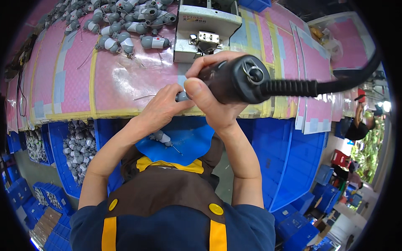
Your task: Assembling small electric motors on a production line using an electric screwdriver.
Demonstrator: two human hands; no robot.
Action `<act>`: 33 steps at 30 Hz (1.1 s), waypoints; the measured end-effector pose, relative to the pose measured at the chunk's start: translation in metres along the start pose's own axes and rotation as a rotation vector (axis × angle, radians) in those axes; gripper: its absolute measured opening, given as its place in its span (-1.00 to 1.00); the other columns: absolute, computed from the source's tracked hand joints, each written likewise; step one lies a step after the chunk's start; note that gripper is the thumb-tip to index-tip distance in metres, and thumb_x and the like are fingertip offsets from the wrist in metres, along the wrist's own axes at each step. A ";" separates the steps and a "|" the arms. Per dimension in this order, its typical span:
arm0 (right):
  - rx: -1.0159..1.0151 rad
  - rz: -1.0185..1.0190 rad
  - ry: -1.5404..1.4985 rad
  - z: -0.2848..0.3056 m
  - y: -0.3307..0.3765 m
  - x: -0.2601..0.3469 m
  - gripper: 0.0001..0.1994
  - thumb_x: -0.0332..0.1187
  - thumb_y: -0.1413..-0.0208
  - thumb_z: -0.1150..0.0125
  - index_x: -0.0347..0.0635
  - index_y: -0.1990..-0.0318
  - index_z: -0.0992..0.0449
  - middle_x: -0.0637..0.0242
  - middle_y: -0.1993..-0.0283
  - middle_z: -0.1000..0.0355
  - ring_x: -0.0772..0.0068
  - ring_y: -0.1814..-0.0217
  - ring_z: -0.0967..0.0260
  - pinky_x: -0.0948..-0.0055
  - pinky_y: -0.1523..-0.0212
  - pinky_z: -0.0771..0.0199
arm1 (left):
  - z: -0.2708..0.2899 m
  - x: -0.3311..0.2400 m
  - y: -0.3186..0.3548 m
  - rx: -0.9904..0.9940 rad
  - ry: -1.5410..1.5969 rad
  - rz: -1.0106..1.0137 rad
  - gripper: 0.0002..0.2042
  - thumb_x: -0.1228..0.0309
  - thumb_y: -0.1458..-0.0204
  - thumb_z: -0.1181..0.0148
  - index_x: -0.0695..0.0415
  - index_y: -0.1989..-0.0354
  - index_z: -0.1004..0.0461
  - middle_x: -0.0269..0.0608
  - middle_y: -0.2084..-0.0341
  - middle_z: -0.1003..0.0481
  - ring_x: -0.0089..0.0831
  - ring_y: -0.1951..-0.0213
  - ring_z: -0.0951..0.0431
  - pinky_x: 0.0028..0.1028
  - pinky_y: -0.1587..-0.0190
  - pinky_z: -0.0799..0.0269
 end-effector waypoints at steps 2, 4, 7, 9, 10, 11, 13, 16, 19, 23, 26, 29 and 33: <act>0.041 0.024 -0.003 0.003 0.002 -0.007 -0.63 -0.34 0.07 -0.25 -0.26 0.17 -0.23 0.10 0.47 -0.35 0.40 0.56 -0.30 0.45 0.50 -0.41 | -0.001 0.001 0.000 -0.011 -0.004 -0.010 -0.74 0.44 0.14 -0.10 0.00 0.21 -0.48 -0.13 0.36 -0.25 -0.17 0.24 -0.33 -0.30 0.22 -0.29; 0.098 0.036 -0.035 -0.001 0.001 -0.010 -0.63 -0.30 0.06 -0.26 -0.24 0.20 -0.21 0.16 0.52 -0.31 0.41 0.58 -0.27 0.45 0.52 -0.39 | 0.002 0.000 0.000 0.017 -0.023 -0.015 -0.76 0.43 0.14 -0.10 0.00 0.22 -0.49 -0.14 0.37 -0.24 -0.19 0.25 -0.33 -0.31 0.25 -0.29; 0.216 -0.020 -0.076 0.001 0.004 -0.012 -0.56 -0.40 0.15 -0.38 -0.16 0.20 -0.20 0.22 0.45 -0.35 0.50 0.44 -0.33 0.57 0.42 -0.35 | 0.001 0.002 0.001 0.074 -0.019 0.025 -0.77 0.42 0.13 -0.11 -0.01 0.24 -0.50 -0.16 0.39 -0.24 -0.22 0.27 -0.33 -0.33 0.28 -0.29; 0.198 -0.095 -0.129 -0.003 0.006 -0.009 -0.55 -0.41 0.19 -0.41 -0.16 0.20 -0.21 0.21 0.44 -0.37 0.45 0.42 -0.34 0.52 0.37 -0.36 | 0.000 0.003 0.002 0.037 -0.005 0.022 -0.78 0.42 0.13 -0.11 -0.02 0.24 -0.50 -0.18 0.40 -0.23 -0.23 0.28 -0.33 -0.34 0.30 -0.29; 0.188 -0.082 -0.110 -0.005 0.007 -0.008 -0.57 -0.34 0.15 -0.37 -0.19 0.20 -0.22 0.20 0.47 -0.34 0.43 0.49 -0.32 0.47 0.43 -0.38 | 0.000 0.004 0.003 -0.002 0.006 0.011 -0.78 0.42 0.13 -0.11 -0.03 0.25 -0.50 -0.19 0.41 -0.22 -0.25 0.29 -0.33 -0.35 0.31 -0.28; 0.174 -0.069 -0.083 -0.005 0.007 -0.006 -0.58 -0.27 0.10 -0.34 -0.21 0.20 -0.23 0.19 0.49 -0.32 0.42 0.56 -0.29 0.43 0.48 -0.39 | -0.002 0.005 0.002 0.003 0.014 0.015 -0.78 0.42 0.13 -0.11 -0.03 0.25 -0.50 -0.19 0.41 -0.22 -0.25 0.29 -0.33 -0.35 0.31 -0.28; 0.198 -0.069 -0.061 -0.003 0.005 -0.005 -0.58 -0.27 0.10 -0.34 -0.21 0.19 -0.23 0.19 0.48 -0.33 0.41 0.55 -0.30 0.42 0.48 -0.39 | -0.002 0.006 0.001 -0.013 0.031 0.014 -0.78 0.42 0.13 -0.11 -0.03 0.25 -0.50 -0.21 0.42 -0.21 -0.26 0.30 -0.32 -0.35 0.32 -0.28; 0.235 -0.092 -0.179 0.004 0.005 -0.008 -0.53 -0.44 0.22 -0.42 -0.19 0.18 -0.25 0.15 0.41 -0.39 0.40 0.38 -0.37 0.45 0.30 -0.40 | -0.002 0.007 0.001 -0.005 0.049 0.014 -0.78 0.42 0.13 -0.11 -0.04 0.25 -0.50 -0.22 0.42 -0.21 -0.27 0.31 -0.32 -0.36 0.33 -0.28; 0.250 -0.100 -0.181 0.002 0.004 -0.008 -0.53 -0.44 0.23 -0.43 -0.18 0.19 -0.25 0.16 0.40 -0.39 0.41 0.38 -0.37 0.46 0.31 -0.40 | -0.003 0.009 0.002 0.009 0.026 0.021 -0.78 0.42 0.13 -0.11 -0.04 0.25 -0.50 -0.21 0.42 -0.21 -0.28 0.30 -0.32 -0.36 0.32 -0.28; 0.214 -0.051 -0.077 -0.007 0.008 -0.003 -0.58 -0.28 0.10 -0.33 -0.21 0.18 -0.23 0.19 0.46 -0.33 0.40 0.53 -0.30 0.39 0.48 -0.38 | -0.001 0.005 0.002 -0.016 0.020 0.011 -0.77 0.42 0.14 -0.10 -0.03 0.24 -0.50 -0.20 0.41 -0.22 -0.27 0.29 -0.32 -0.37 0.30 -0.28; 0.123 -0.028 -0.077 -0.006 0.011 -0.005 -0.58 -0.27 0.08 -0.29 -0.21 0.17 -0.21 0.15 0.47 -0.30 0.38 0.54 -0.28 0.39 0.48 -0.38 | -0.003 0.001 0.003 -0.010 -0.040 0.001 -0.77 0.42 0.14 -0.08 -0.03 0.25 -0.50 -0.19 0.40 -0.22 -0.27 0.28 -0.32 -0.37 0.29 -0.28; 0.030 -0.008 -0.113 0.002 0.005 -0.008 -0.62 -0.28 0.03 -0.21 -0.27 0.15 -0.23 0.08 0.46 -0.31 0.37 0.56 -0.28 0.38 0.49 -0.39 | -0.001 -0.006 0.007 -0.016 -0.110 0.032 -0.77 0.43 0.14 -0.06 -0.03 0.26 -0.51 -0.17 0.38 -0.24 -0.26 0.25 -0.32 -0.36 0.26 -0.29; -0.001 0.045 -0.233 0.019 -0.022 0.014 -0.68 -0.27 -0.05 -0.06 -0.31 0.11 -0.30 0.03 0.36 -0.35 0.34 0.50 -0.28 0.35 0.43 -0.38 | 0.024 -0.013 0.017 0.116 0.205 0.002 -0.78 0.50 0.14 -0.11 0.02 0.27 -0.51 -0.05 0.25 -0.33 -0.11 0.16 -0.36 -0.29 0.16 -0.33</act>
Point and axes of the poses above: each hand's wrist, its own y-axis away from the middle knuckle, its own z-axis out of the back of the hand, x = y × z, the point moved 4 cm from there along -y, towards the middle knuckle
